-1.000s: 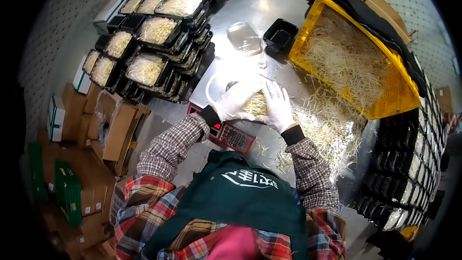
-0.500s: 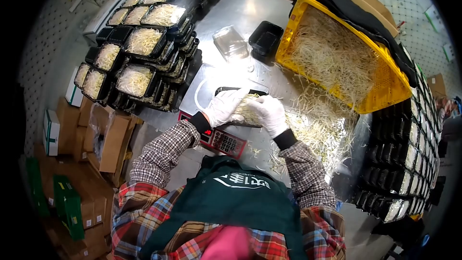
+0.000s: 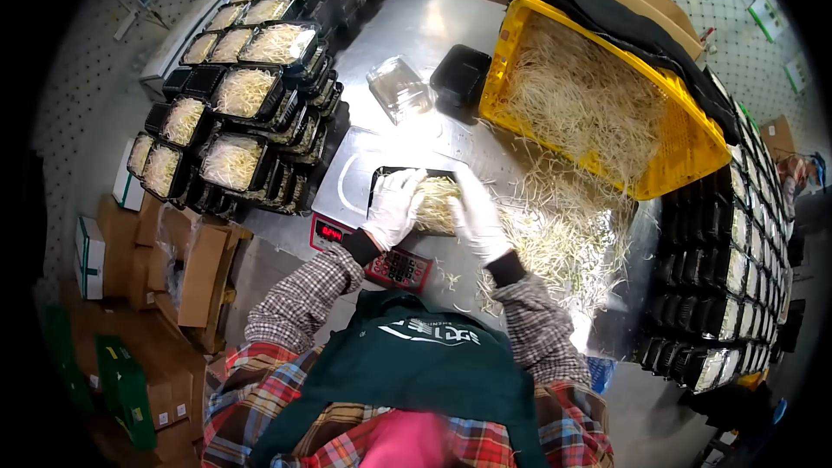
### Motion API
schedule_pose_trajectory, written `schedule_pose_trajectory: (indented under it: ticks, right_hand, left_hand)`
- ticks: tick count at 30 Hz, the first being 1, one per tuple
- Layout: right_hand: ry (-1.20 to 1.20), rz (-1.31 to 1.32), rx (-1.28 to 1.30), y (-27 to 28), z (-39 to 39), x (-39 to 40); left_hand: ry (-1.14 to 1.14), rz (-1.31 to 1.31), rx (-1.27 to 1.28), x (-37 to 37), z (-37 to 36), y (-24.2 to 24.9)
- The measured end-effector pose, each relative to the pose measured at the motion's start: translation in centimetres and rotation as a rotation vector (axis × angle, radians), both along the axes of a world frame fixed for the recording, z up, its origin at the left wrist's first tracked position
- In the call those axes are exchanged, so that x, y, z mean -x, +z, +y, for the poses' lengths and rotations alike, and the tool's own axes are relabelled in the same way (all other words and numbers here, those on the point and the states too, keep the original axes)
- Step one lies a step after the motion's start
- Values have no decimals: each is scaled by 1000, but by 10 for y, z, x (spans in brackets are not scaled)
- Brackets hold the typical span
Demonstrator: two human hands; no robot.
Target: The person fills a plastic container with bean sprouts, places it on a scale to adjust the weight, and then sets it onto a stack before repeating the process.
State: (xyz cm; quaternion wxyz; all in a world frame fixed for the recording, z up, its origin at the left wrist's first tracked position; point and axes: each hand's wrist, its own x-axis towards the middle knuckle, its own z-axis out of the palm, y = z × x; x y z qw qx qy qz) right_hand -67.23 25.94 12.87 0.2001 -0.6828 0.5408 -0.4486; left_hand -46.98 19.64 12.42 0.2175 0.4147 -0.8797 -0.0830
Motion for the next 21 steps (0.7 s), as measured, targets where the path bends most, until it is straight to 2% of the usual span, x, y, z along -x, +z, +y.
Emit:
schedule_pose_trajectory:
  ticks: [1,3,4,8,9,11,13,15,18,19,21]
  right_hand:
    - [-46,6,9,-2,-7,-21]
    - [-112,364,-23,-17,-14,-50]
    - [-163,428,50,-16,-12,-57]
    - [-11,206,78,20,-10,-26]
    - [-21,210,58,18,-10,-13]
    - [-27,3,-3,9,8,20]
    - [-44,-75,-170,6,27,40]
    - [-73,-115,-197,-6,46,48]
    - [-101,-148,-377,-16,62,47]
    - [-82,-171,-369,-20,61,44]
    - [-53,-211,-347,-17,55,34]
  left_hand:
    - [15,-49,16,2,0,-2]
    - [11,-74,48,-1,-2,-6]
    - [0,-75,42,-4,-2,-7]
    - [-50,-44,-72,-15,-8,4]
    - [-58,-16,-12,-18,-5,15]
    - [-72,41,102,-31,2,41]
    - [21,298,139,-51,5,67]
    - [100,373,133,-78,-4,89]
    - [305,368,-58,-114,-26,78]
    - [314,383,-279,-124,-34,62]
    - [149,93,-242,-122,-46,33]
